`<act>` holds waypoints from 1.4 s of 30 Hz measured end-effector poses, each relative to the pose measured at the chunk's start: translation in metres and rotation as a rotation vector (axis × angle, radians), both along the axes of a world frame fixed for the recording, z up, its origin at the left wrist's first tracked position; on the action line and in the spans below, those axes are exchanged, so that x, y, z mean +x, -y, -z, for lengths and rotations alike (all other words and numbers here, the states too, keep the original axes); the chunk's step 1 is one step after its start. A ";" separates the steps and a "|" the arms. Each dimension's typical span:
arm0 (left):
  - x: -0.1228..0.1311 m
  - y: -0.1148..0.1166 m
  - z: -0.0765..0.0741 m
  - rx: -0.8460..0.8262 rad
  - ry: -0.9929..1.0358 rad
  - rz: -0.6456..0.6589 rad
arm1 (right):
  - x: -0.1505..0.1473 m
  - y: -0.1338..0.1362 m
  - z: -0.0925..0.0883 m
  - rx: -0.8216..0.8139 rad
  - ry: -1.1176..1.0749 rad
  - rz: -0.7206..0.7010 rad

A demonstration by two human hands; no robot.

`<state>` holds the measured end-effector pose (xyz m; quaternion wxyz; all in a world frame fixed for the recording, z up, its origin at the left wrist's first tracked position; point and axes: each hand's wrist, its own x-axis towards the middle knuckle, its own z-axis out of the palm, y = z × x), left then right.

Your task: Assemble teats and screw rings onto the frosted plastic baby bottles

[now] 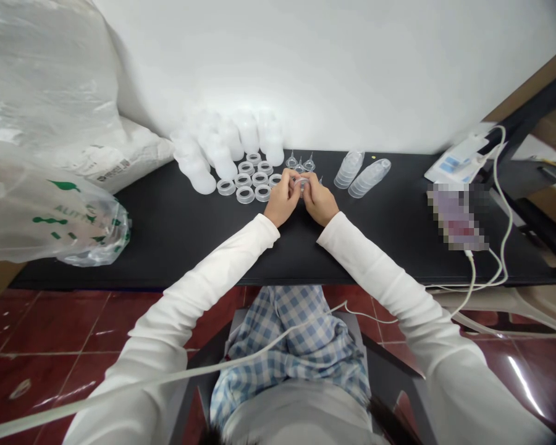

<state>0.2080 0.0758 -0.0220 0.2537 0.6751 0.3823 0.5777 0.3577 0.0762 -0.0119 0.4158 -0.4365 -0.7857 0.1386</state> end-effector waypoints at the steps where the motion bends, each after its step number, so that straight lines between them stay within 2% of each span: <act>1: 0.000 -0.001 0.001 -0.008 0.000 0.008 | 0.000 0.000 0.001 -0.003 0.005 0.014; 5: 0.001 -0.003 0.003 -0.031 0.002 0.028 | 0.000 -0.002 0.006 -0.031 -0.022 0.046; 9: 0.002 -0.001 -0.001 -0.036 -0.001 0.010 | -0.001 -0.001 0.005 -0.040 -0.048 0.049; 15: 0.003 0.007 -0.011 -0.098 -0.053 -0.045 | -0.005 0.008 -0.003 -0.104 0.045 0.074; 23: 0.004 0.009 -0.014 -0.064 -0.138 -0.131 | -0.013 0.009 -0.004 -0.200 0.209 0.178; 32: 0.002 0.006 -0.012 -0.040 -0.067 -0.066 | -0.007 0.008 -0.003 -0.110 0.075 -0.006; 37: 0.000 0.007 -0.013 -0.012 -0.051 -0.006 | -0.002 0.009 -0.010 -0.102 0.048 -0.082; 42: 0.000 0.006 -0.013 0.033 -0.082 -0.044 | -0.004 0.012 -0.021 -0.137 0.198 0.079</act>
